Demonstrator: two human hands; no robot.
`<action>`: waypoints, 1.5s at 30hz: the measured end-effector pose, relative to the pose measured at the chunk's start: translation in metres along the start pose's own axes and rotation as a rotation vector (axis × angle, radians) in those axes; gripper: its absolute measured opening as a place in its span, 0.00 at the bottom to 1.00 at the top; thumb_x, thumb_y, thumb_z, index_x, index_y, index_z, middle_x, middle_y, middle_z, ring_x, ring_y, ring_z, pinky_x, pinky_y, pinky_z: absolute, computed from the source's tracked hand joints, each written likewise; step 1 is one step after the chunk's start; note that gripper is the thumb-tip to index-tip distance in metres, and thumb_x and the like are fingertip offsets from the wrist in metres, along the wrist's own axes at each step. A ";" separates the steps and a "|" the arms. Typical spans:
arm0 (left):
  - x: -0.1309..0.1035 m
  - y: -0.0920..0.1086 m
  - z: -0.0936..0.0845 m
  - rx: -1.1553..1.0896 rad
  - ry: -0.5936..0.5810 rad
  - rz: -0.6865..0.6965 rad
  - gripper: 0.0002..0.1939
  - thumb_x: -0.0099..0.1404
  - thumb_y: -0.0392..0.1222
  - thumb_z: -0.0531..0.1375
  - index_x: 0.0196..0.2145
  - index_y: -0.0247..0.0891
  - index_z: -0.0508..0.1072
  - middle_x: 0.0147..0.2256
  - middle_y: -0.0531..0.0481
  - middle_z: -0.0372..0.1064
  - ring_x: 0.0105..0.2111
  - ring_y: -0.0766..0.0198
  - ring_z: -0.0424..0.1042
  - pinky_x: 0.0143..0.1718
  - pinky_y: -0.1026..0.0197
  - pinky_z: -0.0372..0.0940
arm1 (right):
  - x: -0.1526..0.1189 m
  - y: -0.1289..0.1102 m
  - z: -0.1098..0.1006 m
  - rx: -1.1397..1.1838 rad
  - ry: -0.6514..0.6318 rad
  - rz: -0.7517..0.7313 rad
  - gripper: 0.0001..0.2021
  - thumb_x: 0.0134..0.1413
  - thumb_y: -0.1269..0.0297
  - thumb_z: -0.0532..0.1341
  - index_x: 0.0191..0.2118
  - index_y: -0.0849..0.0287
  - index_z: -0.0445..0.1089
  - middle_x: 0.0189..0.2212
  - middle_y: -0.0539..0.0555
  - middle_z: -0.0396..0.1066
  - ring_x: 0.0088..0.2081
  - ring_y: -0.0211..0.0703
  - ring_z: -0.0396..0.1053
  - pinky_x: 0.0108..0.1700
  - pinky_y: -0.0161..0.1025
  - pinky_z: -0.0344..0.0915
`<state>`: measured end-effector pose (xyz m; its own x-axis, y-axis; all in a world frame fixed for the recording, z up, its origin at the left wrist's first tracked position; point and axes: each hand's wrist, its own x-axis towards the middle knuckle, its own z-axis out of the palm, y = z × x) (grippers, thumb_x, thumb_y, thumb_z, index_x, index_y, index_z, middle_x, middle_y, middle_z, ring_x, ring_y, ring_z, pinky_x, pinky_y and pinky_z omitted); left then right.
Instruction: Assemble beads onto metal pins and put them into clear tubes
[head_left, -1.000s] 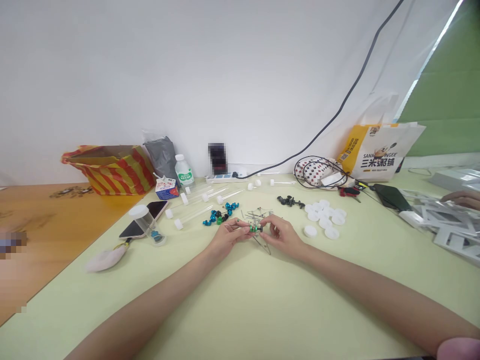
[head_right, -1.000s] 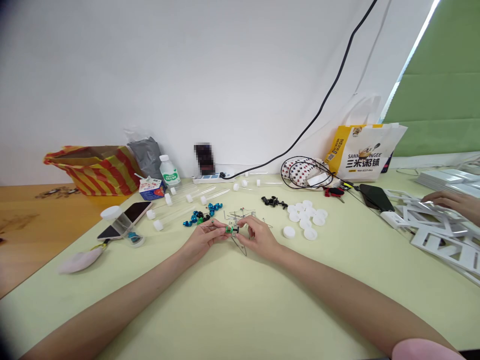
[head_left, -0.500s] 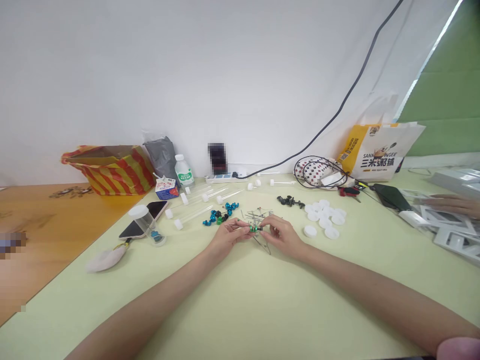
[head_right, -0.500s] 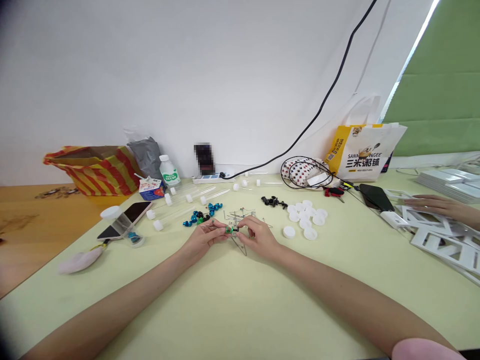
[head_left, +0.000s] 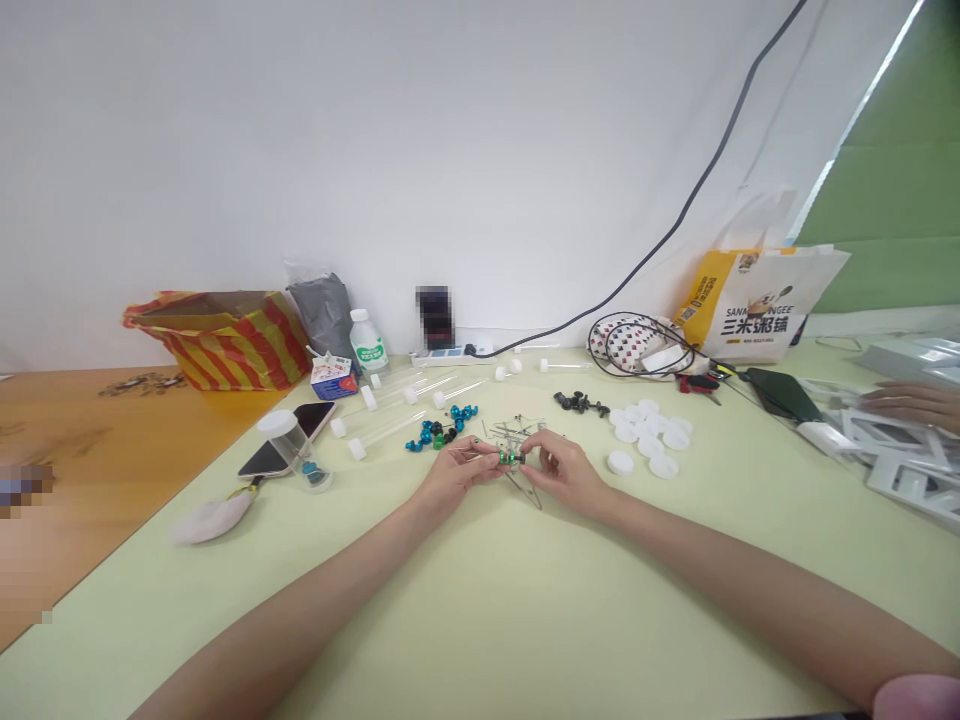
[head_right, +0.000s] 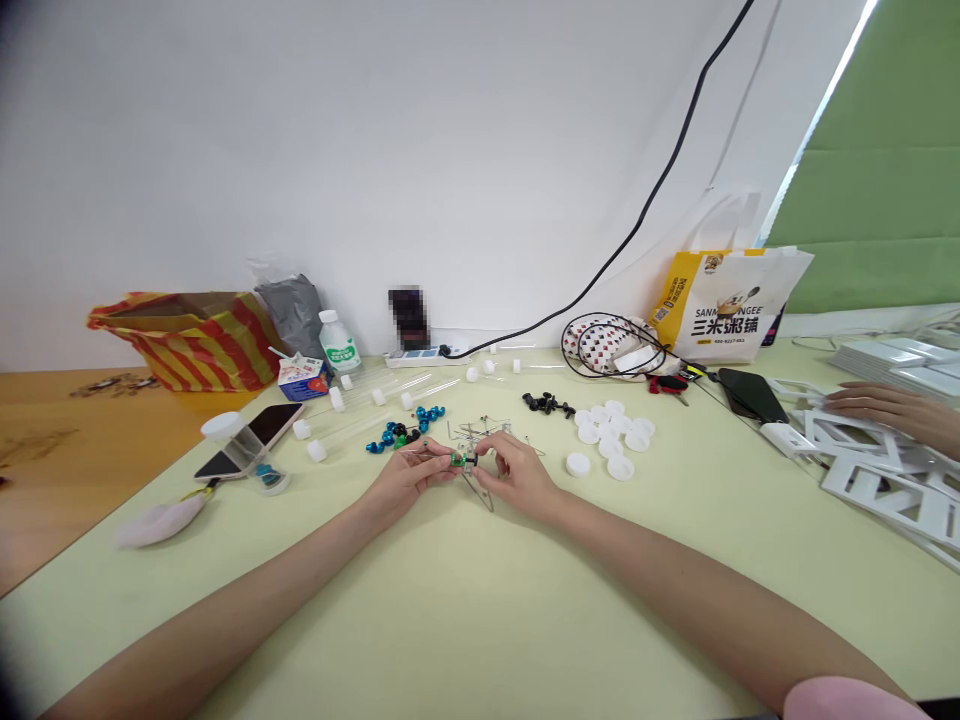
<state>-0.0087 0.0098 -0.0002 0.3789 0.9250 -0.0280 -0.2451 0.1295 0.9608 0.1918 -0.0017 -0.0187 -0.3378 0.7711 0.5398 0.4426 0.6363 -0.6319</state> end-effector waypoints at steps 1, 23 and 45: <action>0.000 0.000 0.000 0.003 0.001 -0.002 0.11 0.48 0.38 0.67 0.29 0.32 0.71 0.30 0.45 0.75 0.32 0.60 0.74 0.38 0.59 0.67 | 0.000 0.000 0.000 0.003 0.003 -0.005 0.09 0.51 0.63 0.58 0.39 0.56 0.64 0.31 0.52 0.65 0.24 0.34 0.58 0.27 0.33 0.60; 0.001 -0.001 -0.002 0.008 0.003 0.004 0.11 0.48 0.38 0.66 0.29 0.32 0.70 0.30 0.46 0.75 0.31 0.60 0.74 0.38 0.60 0.67 | 0.001 -0.001 -0.001 -0.004 0.007 -0.011 0.09 0.49 0.66 0.59 0.39 0.56 0.64 0.32 0.52 0.66 0.23 0.33 0.58 0.27 0.32 0.60; -0.001 0.002 0.003 0.008 0.025 -0.005 0.12 0.46 0.39 0.68 0.28 0.32 0.71 0.29 0.46 0.75 0.31 0.60 0.75 0.39 0.58 0.66 | 0.000 0.001 0.001 -0.010 0.006 0.004 0.10 0.48 0.66 0.59 0.40 0.56 0.64 0.32 0.51 0.66 0.23 0.33 0.57 0.27 0.33 0.60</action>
<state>-0.0075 0.0082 0.0029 0.3577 0.9330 -0.0401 -0.2361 0.1319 0.9627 0.1915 -0.0013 -0.0193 -0.3311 0.7736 0.5403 0.4527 0.6327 -0.6284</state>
